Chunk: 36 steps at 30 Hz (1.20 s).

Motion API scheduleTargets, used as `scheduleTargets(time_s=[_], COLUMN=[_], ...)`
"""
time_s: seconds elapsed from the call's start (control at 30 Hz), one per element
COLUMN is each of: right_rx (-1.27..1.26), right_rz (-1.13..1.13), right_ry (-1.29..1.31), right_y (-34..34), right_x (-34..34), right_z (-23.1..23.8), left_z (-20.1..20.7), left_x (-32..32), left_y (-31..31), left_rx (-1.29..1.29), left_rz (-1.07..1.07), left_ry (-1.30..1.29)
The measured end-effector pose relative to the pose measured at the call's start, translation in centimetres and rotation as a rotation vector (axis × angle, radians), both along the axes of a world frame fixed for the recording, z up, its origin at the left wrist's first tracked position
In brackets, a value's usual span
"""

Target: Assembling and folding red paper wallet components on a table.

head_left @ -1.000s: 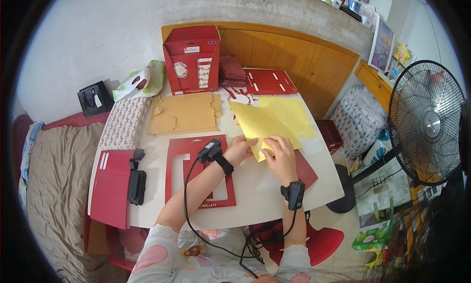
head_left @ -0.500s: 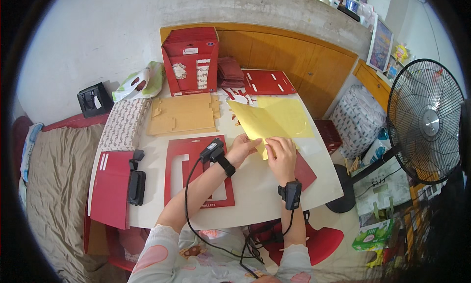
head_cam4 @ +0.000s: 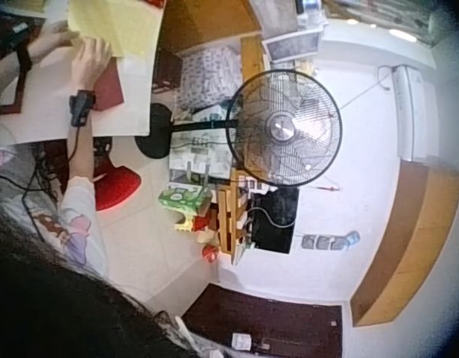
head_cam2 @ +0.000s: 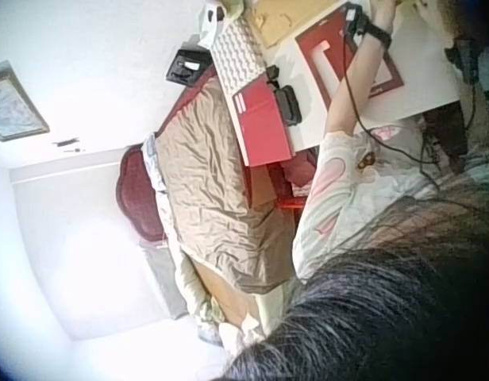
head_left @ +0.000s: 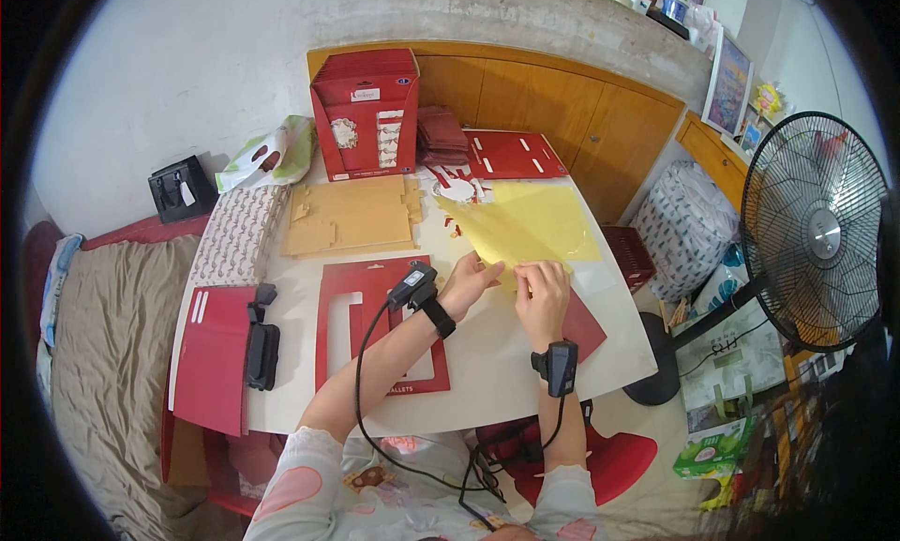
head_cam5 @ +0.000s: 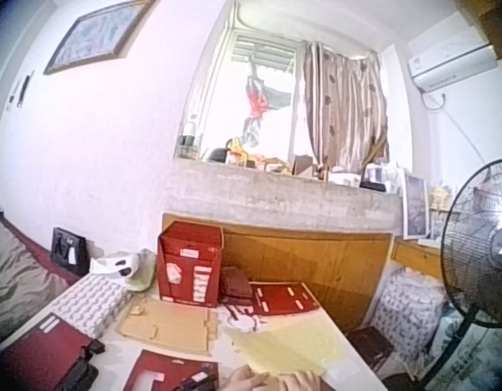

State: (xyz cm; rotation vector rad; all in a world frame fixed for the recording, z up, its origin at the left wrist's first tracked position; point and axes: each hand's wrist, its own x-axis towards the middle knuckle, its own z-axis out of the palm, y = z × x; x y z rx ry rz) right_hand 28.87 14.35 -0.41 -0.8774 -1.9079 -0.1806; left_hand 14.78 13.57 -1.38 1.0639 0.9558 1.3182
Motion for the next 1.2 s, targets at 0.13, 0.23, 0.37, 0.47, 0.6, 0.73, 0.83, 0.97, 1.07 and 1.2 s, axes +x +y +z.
scheduleTargets(time_s=[0.13, 0.23, 0.37, 0.47, 0.6, 0.73, 0.83, 0.97, 1.07, 1.2], right_rx=[0.025, 0.04, 0.052, 0.037, 0.019, 0.016, 0.017, 0.049, 0.096, 0.13], right_rz=[-0.024, -0.038, -0.034, -0.03, -0.017, -0.024, -0.033, -0.026, -0.022, -0.023], right_ry=[0.017, 0.01, -0.007, 0.014, 0.086, 0.055, 0.028, 0.023, 0.015, 0.011], right_y=[0.1, 0.4, 0.3, 0.5, 0.5, 0.5, 0.7, 0.8, 0.8, 0.7], right_x=[0.2, 0.4, 0.3, 0.3, 0.3, 0.5, 0.8, 0.8, 0.7, 0.8], right_z=[0.0, -0.2, 0.1, 0.0, 0.1, 0.1, -0.2, -0.2, -0.3, -0.1], left_z=[0.5, 0.8, -0.1, -0.1, 0.1, 0.6, 0.4, 0.3, -0.1, 0.1], left_x=[0.5, 0.9, 0.7, 0.9, 0.9, 0.9, 1.1, 1.0, 0.9, 1.1], left_y=[0.3, 0.5, 1.4, 1.6, 1.5, 1.1, 0.9, 1.1, 1.3, 1.5], left_rx=[-0.031, -0.035, -0.041, -0.023, 0.013, 0.025, 0.046, 0.021, 0.013, -0.019], left_rz=[0.013, -0.006, -0.034, -0.038, -0.051, -0.048, -0.021, -0.043, -0.039, -0.023], left_ry=[-0.014, -0.06, -0.18, -0.194, -0.192, -0.141, -0.13, -0.091, -0.104, -0.105])
